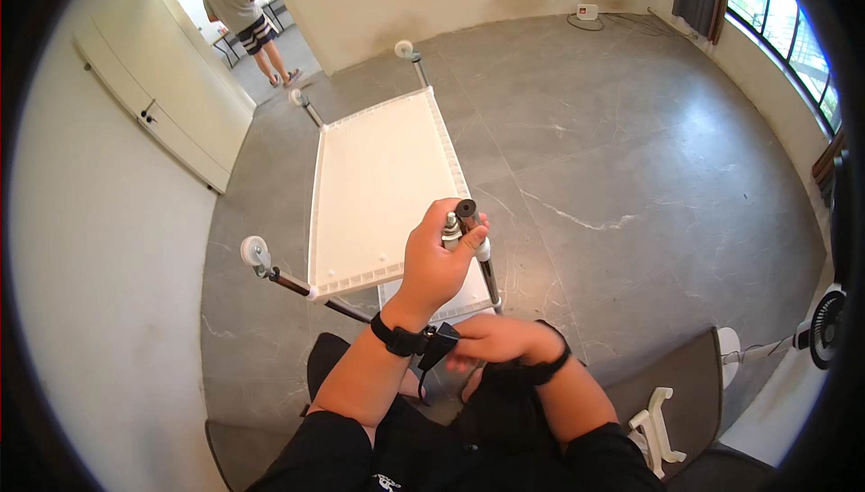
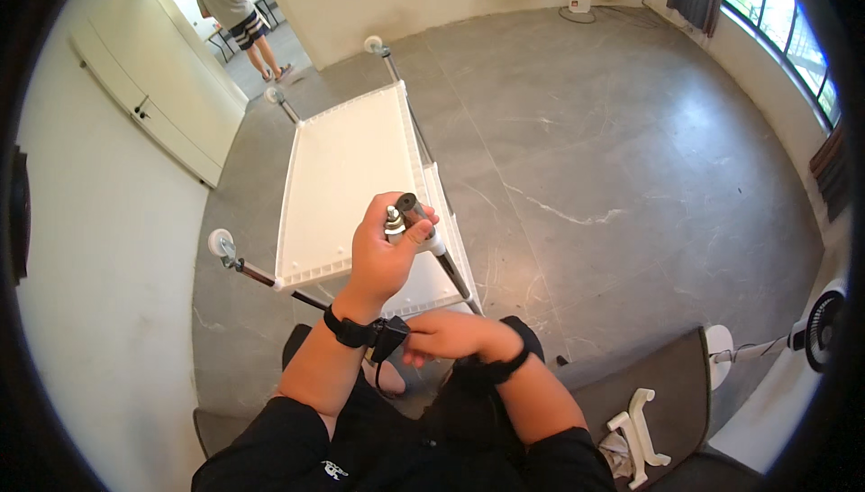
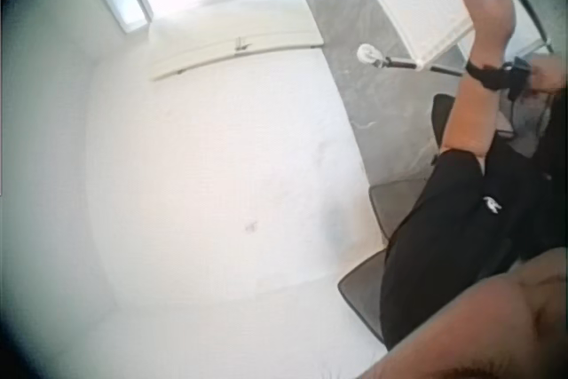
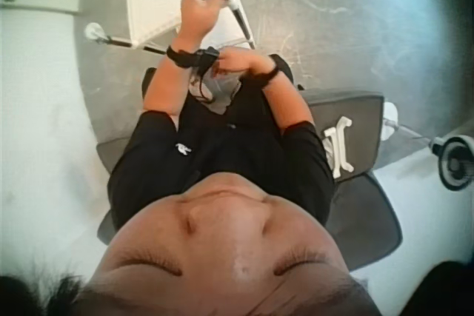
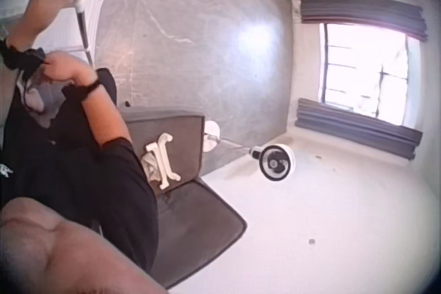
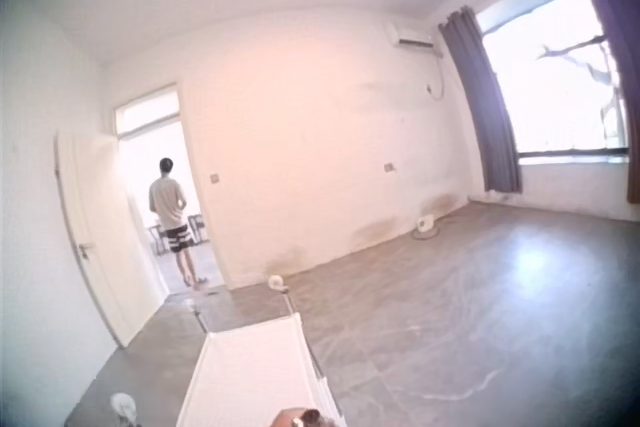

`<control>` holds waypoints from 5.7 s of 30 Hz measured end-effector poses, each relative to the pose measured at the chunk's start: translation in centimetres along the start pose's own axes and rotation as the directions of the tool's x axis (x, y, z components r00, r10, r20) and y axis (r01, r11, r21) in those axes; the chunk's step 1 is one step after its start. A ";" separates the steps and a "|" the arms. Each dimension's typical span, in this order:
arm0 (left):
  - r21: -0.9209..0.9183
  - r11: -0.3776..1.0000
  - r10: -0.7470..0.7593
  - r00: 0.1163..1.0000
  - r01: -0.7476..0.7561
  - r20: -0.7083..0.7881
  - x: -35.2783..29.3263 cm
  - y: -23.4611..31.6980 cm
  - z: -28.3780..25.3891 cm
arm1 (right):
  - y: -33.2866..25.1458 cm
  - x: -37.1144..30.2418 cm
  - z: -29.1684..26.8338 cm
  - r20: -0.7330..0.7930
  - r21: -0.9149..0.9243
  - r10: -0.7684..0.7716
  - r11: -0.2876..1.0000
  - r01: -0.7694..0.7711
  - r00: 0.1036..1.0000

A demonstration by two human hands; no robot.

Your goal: The person is assembling a white plastic rolling utility shelf cart by attaching support tubes and caster wheels.

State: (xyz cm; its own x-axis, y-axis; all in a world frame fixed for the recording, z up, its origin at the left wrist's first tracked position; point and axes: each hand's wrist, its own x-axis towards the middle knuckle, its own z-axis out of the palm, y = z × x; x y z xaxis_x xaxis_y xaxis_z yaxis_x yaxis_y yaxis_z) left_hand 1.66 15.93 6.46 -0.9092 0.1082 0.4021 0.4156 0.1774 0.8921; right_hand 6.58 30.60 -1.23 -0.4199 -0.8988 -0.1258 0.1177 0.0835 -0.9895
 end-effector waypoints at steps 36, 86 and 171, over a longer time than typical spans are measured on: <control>-0.034 0.990 0.139 0.973 -0.135 0.183 -2.3 4.5 -2.9 | -10.2 -2.6 0.2 -0.717 -0.669 -0.635 0.743 -0.029 0.287; -0.092 0.985 0.164 0.954 -0.145 0.252 0.2 3.9 -2.1 | -11.1 -3.1 0.1 -0.781 -0.364 -0.472 0.876 0.316 0.408; -0.255 0.944 0.221 0.975 -0.208 0.021 -4.3 -0.3 2.5 | -9.5 -0.7 1.6 -0.772 -0.506 -0.563 0.826 0.250 0.295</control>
State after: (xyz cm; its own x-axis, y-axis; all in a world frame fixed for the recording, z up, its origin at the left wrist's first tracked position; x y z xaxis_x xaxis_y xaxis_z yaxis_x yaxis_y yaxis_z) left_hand 5.49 17.88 3.93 -0.7941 0.1656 0.5847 0.5755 -0.1045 0.8111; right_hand 7.18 29.77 8.42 -0.8850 0.0201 0.4651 -0.4632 0.0622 -0.8841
